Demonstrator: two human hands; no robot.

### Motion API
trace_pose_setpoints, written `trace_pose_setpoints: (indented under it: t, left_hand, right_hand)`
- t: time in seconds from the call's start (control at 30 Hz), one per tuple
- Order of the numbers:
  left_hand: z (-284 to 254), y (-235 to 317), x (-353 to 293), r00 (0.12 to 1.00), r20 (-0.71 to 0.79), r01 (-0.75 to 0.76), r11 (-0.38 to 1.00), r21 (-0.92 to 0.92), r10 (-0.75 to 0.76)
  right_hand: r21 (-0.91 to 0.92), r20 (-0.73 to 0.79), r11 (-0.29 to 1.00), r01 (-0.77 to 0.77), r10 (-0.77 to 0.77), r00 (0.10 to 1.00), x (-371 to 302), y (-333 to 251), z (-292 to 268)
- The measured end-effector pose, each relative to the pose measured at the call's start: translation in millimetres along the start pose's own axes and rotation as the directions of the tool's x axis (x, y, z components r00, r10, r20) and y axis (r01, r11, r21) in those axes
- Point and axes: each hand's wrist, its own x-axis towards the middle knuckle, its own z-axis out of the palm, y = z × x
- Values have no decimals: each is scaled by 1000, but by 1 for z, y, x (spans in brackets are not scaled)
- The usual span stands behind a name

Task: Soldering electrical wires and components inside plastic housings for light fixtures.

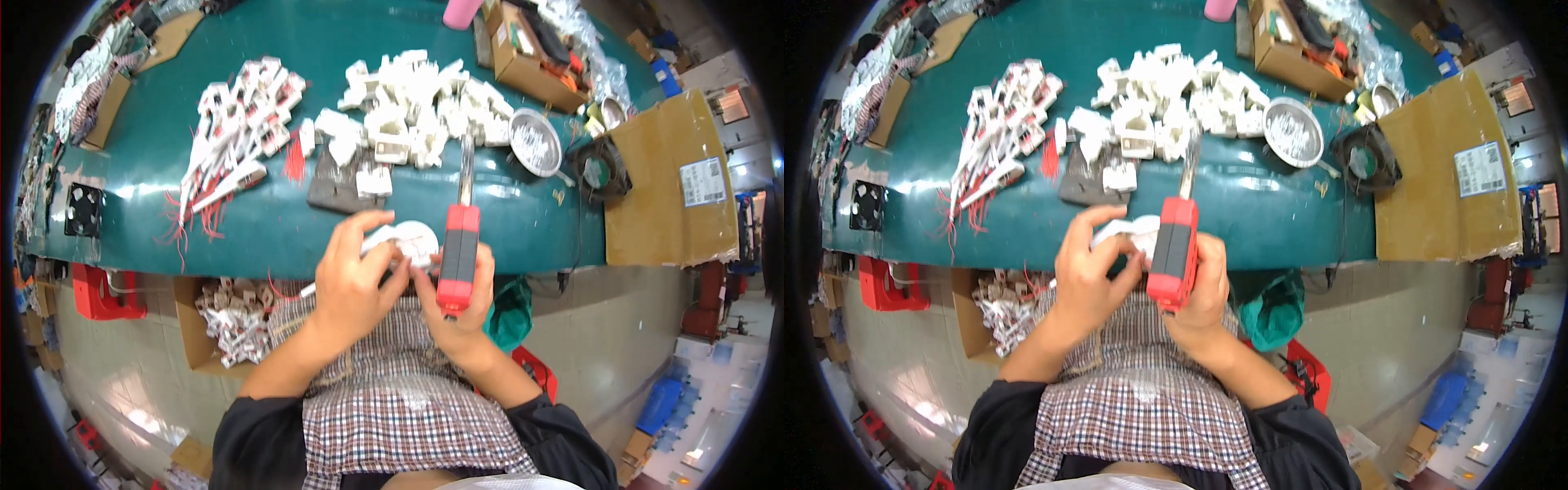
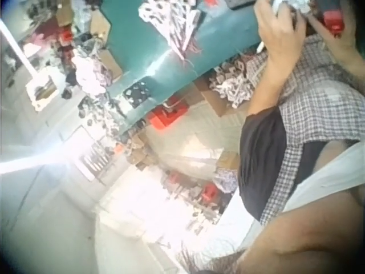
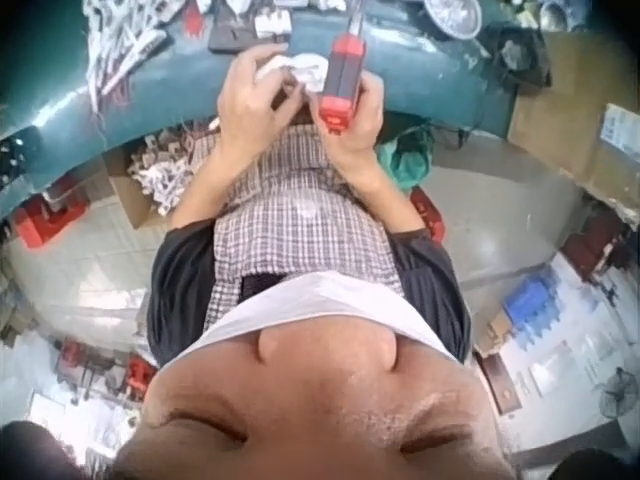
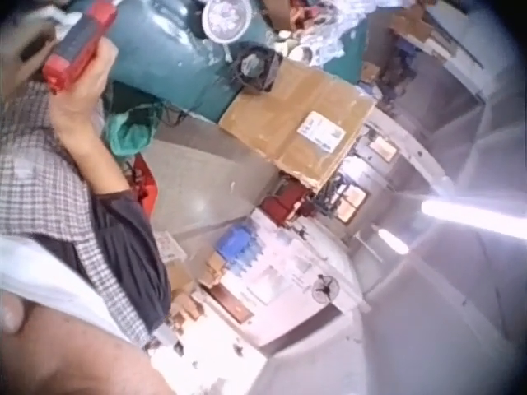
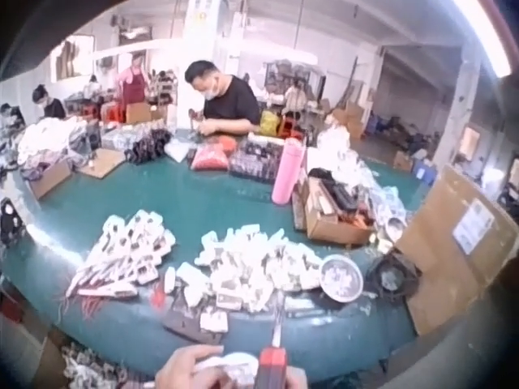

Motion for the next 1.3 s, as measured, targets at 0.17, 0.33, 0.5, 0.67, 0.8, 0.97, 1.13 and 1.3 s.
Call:
trace_pose_setpoints:
  t: [0.17,0.33,0.5,0.67,0.8,0.97,1.13,1.3]
  left_hand:
    - [2,-2,3,998,6,63,998,-9,-63]
    - [9,-6,2,998,-59,4,1000,-26,-5]
    - [9,3,-3,997,-52,50,999,-8,-50]
    - [10,6,-2,997,-69,-12,998,63,17]
    - [12,11,-1,997,-73,42,999,22,-41]
    - [12,9,-1,996,-80,35,999,26,-33]
    - [12,10,0,997,-66,46,999,19,-44]
    - [12,9,-1,997,-66,51,999,18,-50]
  right_hand:
    - [272,94,941,-204,185,978,4,-3,-24]
    - [328,147,893,-308,274,950,6,-29,-81]
    - [284,261,831,-479,414,872,-12,-42,-124]
    - [50,383,930,-364,319,867,-26,-34,-152]
    - [-139,350,904,-403,426,834,-18,-44,-158]
    - [-182,410,927,-329,375,831,-11,-42,-155]
    - [-213,430,932,-293,358,829,-12,-39,-154]
    - [-195,432,941,-277,336,837,-10,-37,-151]
